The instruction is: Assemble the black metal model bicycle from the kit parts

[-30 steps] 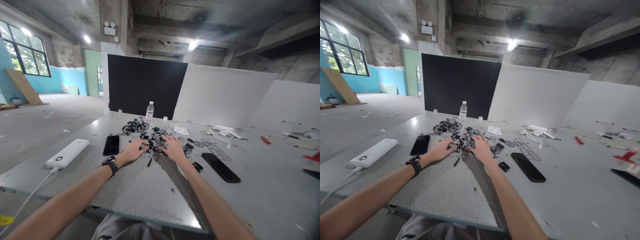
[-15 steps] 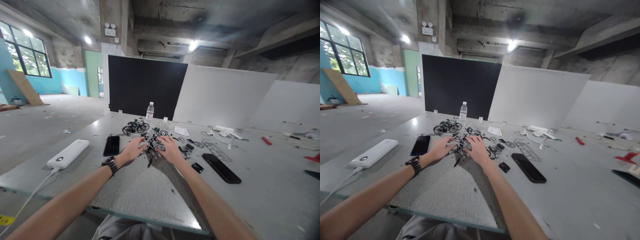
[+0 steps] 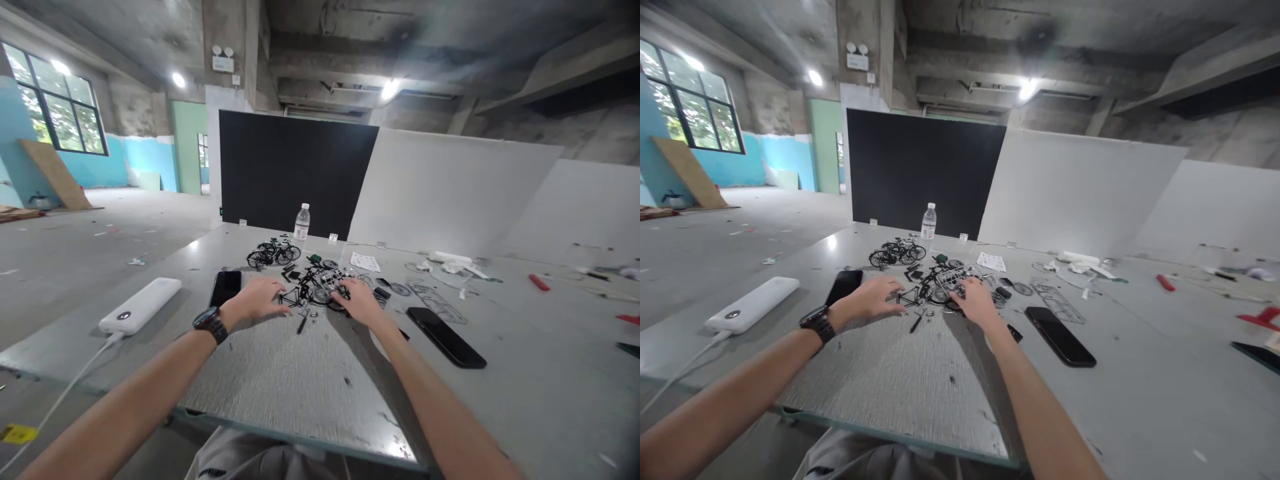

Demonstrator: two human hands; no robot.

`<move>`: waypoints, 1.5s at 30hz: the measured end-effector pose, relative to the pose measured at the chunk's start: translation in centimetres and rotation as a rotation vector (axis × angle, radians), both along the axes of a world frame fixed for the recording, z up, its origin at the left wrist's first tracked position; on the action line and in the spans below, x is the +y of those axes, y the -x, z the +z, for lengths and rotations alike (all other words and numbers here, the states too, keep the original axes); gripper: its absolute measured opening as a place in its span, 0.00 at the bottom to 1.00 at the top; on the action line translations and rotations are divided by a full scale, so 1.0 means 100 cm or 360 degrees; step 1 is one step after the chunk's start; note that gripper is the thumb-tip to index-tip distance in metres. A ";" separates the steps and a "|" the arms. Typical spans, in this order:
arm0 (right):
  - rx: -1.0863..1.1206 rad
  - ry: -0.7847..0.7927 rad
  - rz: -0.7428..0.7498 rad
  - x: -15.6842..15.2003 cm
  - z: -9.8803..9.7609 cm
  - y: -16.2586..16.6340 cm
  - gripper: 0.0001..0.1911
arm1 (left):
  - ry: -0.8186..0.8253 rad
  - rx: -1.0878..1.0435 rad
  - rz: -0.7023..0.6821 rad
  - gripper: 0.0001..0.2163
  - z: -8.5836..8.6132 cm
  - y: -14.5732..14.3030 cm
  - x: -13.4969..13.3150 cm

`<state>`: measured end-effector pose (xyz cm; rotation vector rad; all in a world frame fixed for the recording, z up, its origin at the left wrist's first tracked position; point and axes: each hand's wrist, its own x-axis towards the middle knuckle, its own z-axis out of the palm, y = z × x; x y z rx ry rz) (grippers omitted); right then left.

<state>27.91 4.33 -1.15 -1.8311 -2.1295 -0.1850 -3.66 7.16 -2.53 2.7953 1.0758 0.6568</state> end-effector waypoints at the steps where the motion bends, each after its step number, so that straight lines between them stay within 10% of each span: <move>1: -0.0012 0.0027 -0.0020 0.000 -0.001 -0.002 0.24 | 0.0000 0.0013 -0.0005 0.28 0.000 -0.001 0.000; 10: -0.0081 0.0016 -0.0042 -0.007 0.000 0.013 0.19 | -0.0027 0.0035 -0.0019 0.19 0.003 -0.008 -0.004; 22: -0.0060 -0.0089 0.0523 -0.019 0.006 0.055 0.16 | -0.0095 -0.0112 0.0047 0.12 0.002 -0.010 -0.008; 45: -0.0226 -0.0025 0.0347 -0.016 -0.003 0.057 0.04 | -0.0005 -0.0545 0.0123 0.13 -0.014 -0.023 -0.001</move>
